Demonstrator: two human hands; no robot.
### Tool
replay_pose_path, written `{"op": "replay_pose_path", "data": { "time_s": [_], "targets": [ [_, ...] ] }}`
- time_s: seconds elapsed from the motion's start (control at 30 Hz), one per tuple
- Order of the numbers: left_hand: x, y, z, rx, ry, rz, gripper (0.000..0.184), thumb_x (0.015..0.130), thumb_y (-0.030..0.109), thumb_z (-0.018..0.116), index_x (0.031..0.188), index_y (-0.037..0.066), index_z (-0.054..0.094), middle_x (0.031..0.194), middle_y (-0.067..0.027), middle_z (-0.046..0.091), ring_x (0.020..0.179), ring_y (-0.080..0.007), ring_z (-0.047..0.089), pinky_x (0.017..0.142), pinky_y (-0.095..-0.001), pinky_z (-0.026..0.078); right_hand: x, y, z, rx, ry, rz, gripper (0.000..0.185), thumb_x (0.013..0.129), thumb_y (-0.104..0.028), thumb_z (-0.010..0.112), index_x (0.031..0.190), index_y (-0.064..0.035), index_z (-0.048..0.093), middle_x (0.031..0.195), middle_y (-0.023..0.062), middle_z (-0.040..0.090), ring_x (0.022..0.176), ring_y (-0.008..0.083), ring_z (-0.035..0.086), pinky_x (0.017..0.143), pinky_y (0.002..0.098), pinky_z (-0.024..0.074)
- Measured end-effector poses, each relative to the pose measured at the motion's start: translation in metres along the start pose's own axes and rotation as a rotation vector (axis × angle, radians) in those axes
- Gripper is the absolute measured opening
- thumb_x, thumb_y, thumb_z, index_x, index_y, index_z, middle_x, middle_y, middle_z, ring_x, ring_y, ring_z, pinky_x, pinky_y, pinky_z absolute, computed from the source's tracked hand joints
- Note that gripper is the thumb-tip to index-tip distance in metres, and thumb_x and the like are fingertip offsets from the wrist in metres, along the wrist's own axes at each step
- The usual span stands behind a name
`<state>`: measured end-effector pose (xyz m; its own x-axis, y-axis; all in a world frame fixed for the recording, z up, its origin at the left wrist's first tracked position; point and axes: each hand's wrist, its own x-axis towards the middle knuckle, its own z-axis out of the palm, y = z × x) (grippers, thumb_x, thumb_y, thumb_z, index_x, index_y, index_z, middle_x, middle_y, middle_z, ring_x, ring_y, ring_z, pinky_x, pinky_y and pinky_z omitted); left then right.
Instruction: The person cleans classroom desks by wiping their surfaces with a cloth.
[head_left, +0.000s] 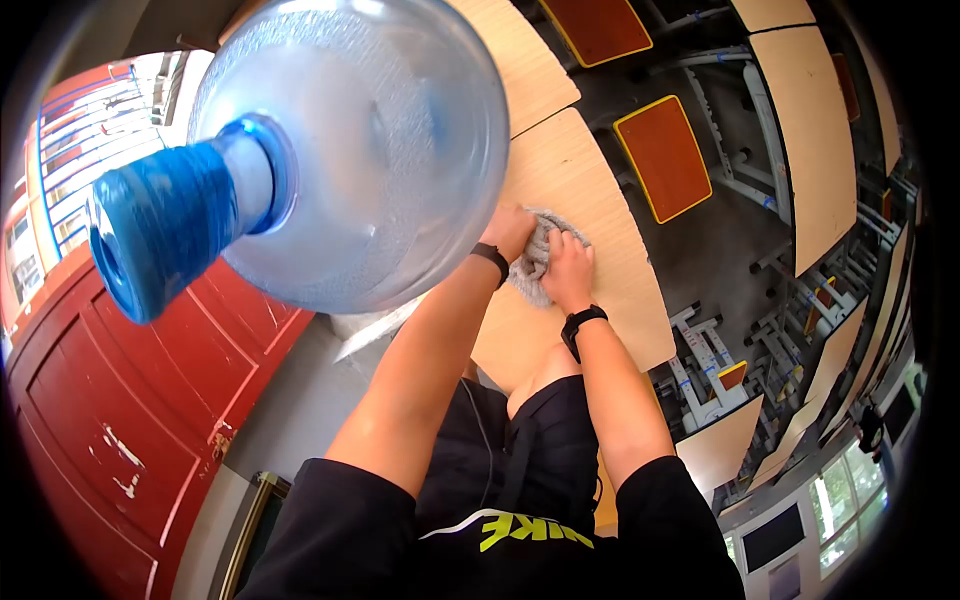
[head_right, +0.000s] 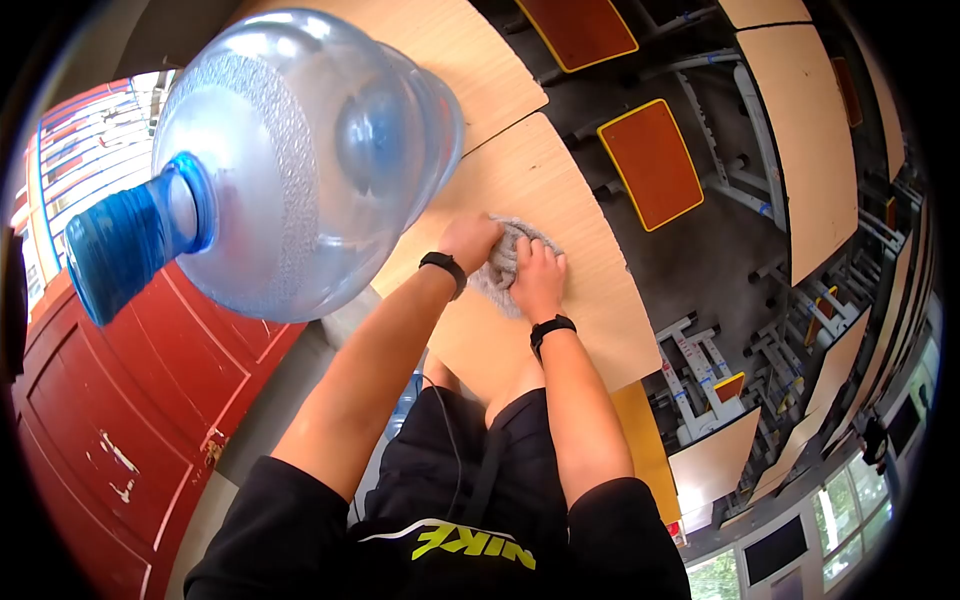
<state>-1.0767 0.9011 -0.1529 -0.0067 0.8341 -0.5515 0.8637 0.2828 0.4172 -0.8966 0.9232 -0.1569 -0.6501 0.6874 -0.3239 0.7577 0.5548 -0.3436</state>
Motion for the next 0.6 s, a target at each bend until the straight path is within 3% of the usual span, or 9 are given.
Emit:
{"op": "replay_pose_path", "data": {
  "time_s": [0.23,0.47,0.6],
  "targets": [
    [-0.001,-0.003,0.008,0.025,0.007,0.0,0.013,0.09,0.009,0.061,0.098,0.009,0.072,0.103,-0.0179,0.07,0.092,-0.0366,0.072,0.078,-0.0451,0.059,0.0,0.0,0.0,0.003,0.021,-0.022,0.039,0.077,-0.003,0.068,0.112,-0.0137,0.055,0.098,0.0069,0.06,0.096,0.0298,0.063,0.082,0.0468,0.0419],
    [-0.02,-0.004,0.015,-0.068,0.156,-0.005,0.01,0.09,0.01,0.061,0.095,0.01,0.069,0.101,-0.0171,0.067,0.086,-0.0371,0.071,0.077,-0.0459,0.058,-0.004,-0.001,0.0,-0.006,-0.012,-0.019,0.04,0.079,-0.004,0.068,0.116,-0.0139,0.057,0.102,0.0076,0.063,0.1,0.0306,0.064,0.082,0.0467,0.0424],
    [-0.039,-0.002,0.025,-0.154,0.259,-0.025,0.011,0.088,0.009,0.063,0.098,0.011,0.067,0.102,-0.0157,0.065,0.093,-0.0368,0.07,0.08,-0.0461,0.057,-0.01,-0.003,0.005,-0.018,-0.018,-0.002,0.045,0.077,-0.008,0.073,0.118,-0.0149,0.057,0.105,0.0082,0.064,0.103,0.0312,0.065,0.085,0.0477,0.0431]
  ]
}}
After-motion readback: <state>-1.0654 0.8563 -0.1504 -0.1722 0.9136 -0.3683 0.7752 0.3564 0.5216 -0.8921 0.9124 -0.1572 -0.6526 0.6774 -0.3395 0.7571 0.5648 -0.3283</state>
